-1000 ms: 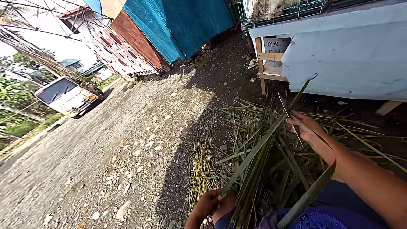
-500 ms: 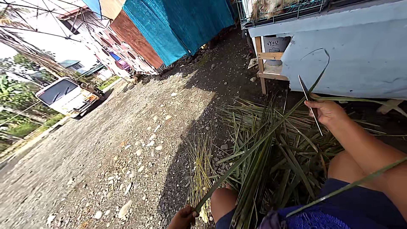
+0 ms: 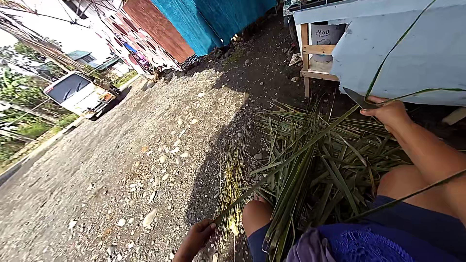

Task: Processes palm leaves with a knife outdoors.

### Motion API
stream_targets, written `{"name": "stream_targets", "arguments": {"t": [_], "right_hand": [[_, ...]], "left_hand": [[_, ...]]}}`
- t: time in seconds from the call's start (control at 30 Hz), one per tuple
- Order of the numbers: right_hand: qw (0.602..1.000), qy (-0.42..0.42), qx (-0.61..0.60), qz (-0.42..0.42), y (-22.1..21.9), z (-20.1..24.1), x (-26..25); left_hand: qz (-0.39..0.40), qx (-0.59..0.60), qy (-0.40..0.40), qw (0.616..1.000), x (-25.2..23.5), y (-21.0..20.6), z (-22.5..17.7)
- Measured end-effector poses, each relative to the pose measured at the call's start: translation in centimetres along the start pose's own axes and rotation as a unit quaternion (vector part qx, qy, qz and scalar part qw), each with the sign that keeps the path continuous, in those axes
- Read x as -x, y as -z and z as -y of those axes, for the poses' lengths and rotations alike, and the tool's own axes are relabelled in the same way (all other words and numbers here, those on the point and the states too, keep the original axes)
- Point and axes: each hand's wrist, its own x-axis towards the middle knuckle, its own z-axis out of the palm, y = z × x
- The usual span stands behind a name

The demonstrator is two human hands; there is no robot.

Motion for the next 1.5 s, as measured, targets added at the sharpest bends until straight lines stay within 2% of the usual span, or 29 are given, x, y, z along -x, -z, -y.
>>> {"name": "stream_targets", "arguments": {"t": [0.07, 0.13, 0.2, 0.27, 0.33, 0.4, 0.47, 0.5, 0.63, 0.73, 0.83, 0.9, 0.93, 1.0, 1.13, 1.3, 1.5], "right_hand": [[0.99, 0.046, 0.131, 0.007, 0.6, -0.5, -0.8], [0.971, 0.062, 0.23, 0.001, 2.6, -1.8, -2.1], [0.944, 0.072, 0.322, 0.02, 4.8, -3.1, -3.4], [0.907, 0.102, 0.405, 0.048, 5.2, -3.0, -3.0], [0.852, 0.15, 0.49, 0.105, 3.9, -2.8, -1.8], [0.779, 0.169, 0.573, 0.19, 1.9, -3.2, -1.1], [0.705, 0.106, 0.655, 0.25, 0.0, -3.3, -0.8], [0.692, 0.062, 0.674, 0.251, -0.9, -3.4, -0.4], [0.699, -0.021, 0.681, 0.217, -2.0, -2.8, 0.1], [0.772, 0.004, 0.601, 0.206, -2.1, 0.1, 1.2], [0.854, 0.049, 0.433, 0.285, -3.2, 2.1, 3.4], [0.899, 0.052, 0.219, 0.376, -4.8, 2.0, 7.2], [0.9, 0.034, 0.119, 0.419, -5.5, 2.2, 9.9], [0.877, -0.009, -0.015, 0.48, -7.1, 2.1, 15.1], [0.823, -0.1, -0.148, 0.539, -9.0, 1.7, 21.1], [0.812, -0.156, -0.209, 0.523, -9.1, 1.6, 22.3], [0.848, -0.176, -0.229, 0.444, -8.9, 2.1, 22.6]], "left_hand": [[-0.047, -0.074, 0.021, 0.996, -0.2, 1.5, 0.7], [-0.095, -0.129, 0.074, 0.984, 0.6, 3.4, 2.6], [-0.121, -0.093, 0.055, 0.987, 2.4, 4.8, 4.0], [-0.117, -0.031, 0.013, 0.993, 3.0, 4.7, 3.3], [-0.111, 0.019, -0.013, 0.994, 2.5, 2.5, 0.4], [-0.108, 0.076, -0.032, 0.991, 1.7, -0.6, -3.7], [-0.075, 0.127, -0.044, 0.988, 1.1, -3.5, -7.2], [-0.051, 0.154, -0.052, 0.985, 1.0, -5.0, -8.7], [0.046, 0.218, -0.088, 0.971, 1.1, -9.3, -12.2], [0.077, 0.175, -0.119, 0.974, 1.2, -11.2, -13.7], [0.067, 0.088, -0.162, 0.981, 0.9, -12.8, -15.3], [0.043, 0.019, -0.19, 0.981, 0.8, -13.8, -16.5], [0.028, -0.014, -0.202, 0.979, 0.9, -14.4, -17.2], [-0.015, -0.081, -0.236, 0.968, 1.2, -15.5, -18.8], [-0.065, -0.185, -0.288, 0.937, 2.8, -17.6, -21.5], [-0.109, -0.235, -0.315, 0.913, 4.0, -19.4, -22.9], [-0.097, -0.298, -0.27, 0.91, 5.7, -21.1, -24.7]]}}
